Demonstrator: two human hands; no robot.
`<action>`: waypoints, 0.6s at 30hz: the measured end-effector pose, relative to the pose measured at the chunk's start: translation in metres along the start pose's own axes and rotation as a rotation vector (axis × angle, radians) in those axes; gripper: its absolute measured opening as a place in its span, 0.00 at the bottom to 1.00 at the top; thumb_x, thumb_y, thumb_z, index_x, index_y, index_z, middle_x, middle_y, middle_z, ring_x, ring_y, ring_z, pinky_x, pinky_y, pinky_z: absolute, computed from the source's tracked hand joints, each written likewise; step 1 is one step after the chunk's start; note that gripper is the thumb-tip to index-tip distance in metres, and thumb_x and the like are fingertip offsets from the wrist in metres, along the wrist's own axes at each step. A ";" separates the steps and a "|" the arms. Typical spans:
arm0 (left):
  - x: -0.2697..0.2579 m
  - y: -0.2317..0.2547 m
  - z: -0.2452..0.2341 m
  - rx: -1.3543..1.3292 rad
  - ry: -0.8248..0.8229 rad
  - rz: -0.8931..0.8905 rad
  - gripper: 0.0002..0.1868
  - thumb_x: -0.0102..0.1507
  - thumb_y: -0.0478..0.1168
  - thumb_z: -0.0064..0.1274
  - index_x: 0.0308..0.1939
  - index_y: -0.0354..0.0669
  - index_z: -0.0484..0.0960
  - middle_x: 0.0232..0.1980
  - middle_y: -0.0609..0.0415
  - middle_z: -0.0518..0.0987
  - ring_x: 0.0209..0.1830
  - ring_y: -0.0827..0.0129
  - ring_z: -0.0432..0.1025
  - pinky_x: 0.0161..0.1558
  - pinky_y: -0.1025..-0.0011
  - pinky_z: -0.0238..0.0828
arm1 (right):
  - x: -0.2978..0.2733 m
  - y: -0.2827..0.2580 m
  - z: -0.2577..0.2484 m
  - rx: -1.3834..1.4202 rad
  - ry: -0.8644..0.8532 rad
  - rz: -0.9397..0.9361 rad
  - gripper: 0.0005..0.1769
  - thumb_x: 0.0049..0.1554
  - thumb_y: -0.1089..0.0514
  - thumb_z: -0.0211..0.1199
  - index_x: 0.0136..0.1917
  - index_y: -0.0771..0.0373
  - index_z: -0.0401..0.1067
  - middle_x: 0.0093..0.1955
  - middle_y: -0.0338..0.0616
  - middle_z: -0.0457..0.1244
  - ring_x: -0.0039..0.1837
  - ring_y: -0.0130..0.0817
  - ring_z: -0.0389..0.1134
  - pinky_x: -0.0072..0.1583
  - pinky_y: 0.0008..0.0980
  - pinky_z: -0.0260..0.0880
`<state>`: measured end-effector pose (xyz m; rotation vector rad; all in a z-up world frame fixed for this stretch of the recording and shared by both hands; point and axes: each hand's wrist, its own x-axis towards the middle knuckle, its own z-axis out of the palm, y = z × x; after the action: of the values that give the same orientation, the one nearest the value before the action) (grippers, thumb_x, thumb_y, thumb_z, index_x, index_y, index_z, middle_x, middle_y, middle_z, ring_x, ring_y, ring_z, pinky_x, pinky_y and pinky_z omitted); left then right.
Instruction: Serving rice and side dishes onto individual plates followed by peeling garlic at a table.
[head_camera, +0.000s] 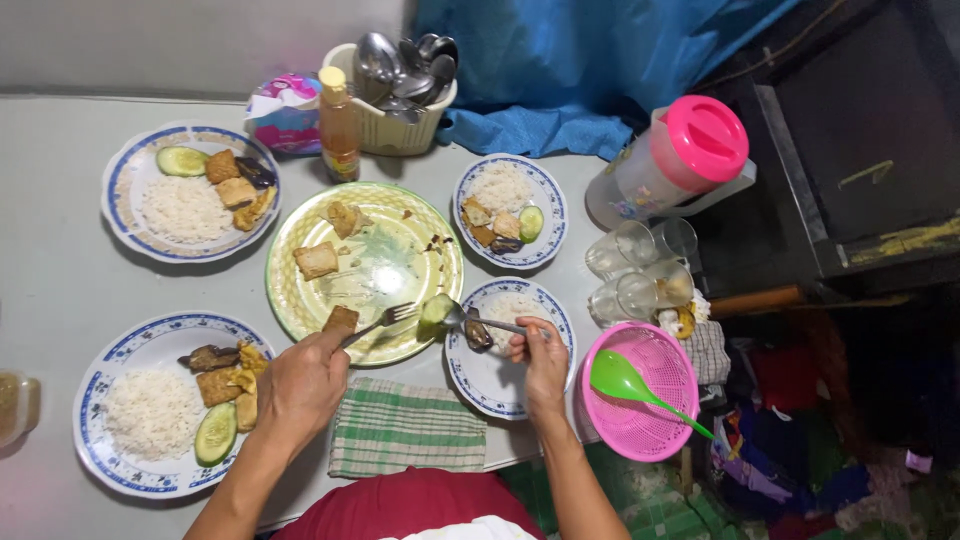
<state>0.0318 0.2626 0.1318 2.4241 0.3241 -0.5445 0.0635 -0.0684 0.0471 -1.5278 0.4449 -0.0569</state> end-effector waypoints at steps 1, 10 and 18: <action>0.001 0.002 0.004 0.005 -0.005 0.007 0.23 0.66 0.49 0.36 0.61 0.67 0.82 0.59 0.55 0.83 0.60 0.47 0.76 0.61 0.46 0.74 | 0.001 0.003 -0.013 0.003 0.009 0.000 0.12 0.66 0.60 0.50 0.54 0.65 0.74 0.33 0.46 0.68 0.34 0.24 0.69 0.36 0.18 0.72; -0.004 0.039 0.042 0.073 -0.106 0.164 0.24 0.61 0.44 0.39 0.59 0.61 0.82 0.57 0.54 0.84 0.56 0.47 0.76 0.51 0.48 0.73 | -0.023 -0.011 -0.089 -0.110 0.041 -0.102 0.14 0.66 0.54 0.53 0.49 0.64 0.75 0.31 0.39 0.63 0.33 0.21 0.60 0.35 0.19 0.58; -0.008 0.052 0.076 0.199 -0.192 0.248 0.08 0.63 0.42 0.37 0.37 0.51 0.74 0.38 0.50 0.80 0.41 0.43 0.74 0.35 0.45 0.66 | -0.041 -0.048 -0.077 -0.707 -0.044 -0.288 0.14 0.64 0.51 0.50 0.50 0.54 0.76 0.35 0.36 0.66 0.41 0.29 0.68 0.46 0.30 0.64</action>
<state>0.0204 0.1743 0.1081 2.5264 -0.1158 -0.7180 0.0126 -0.1318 0.1055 -2.2782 0.2079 -0.0972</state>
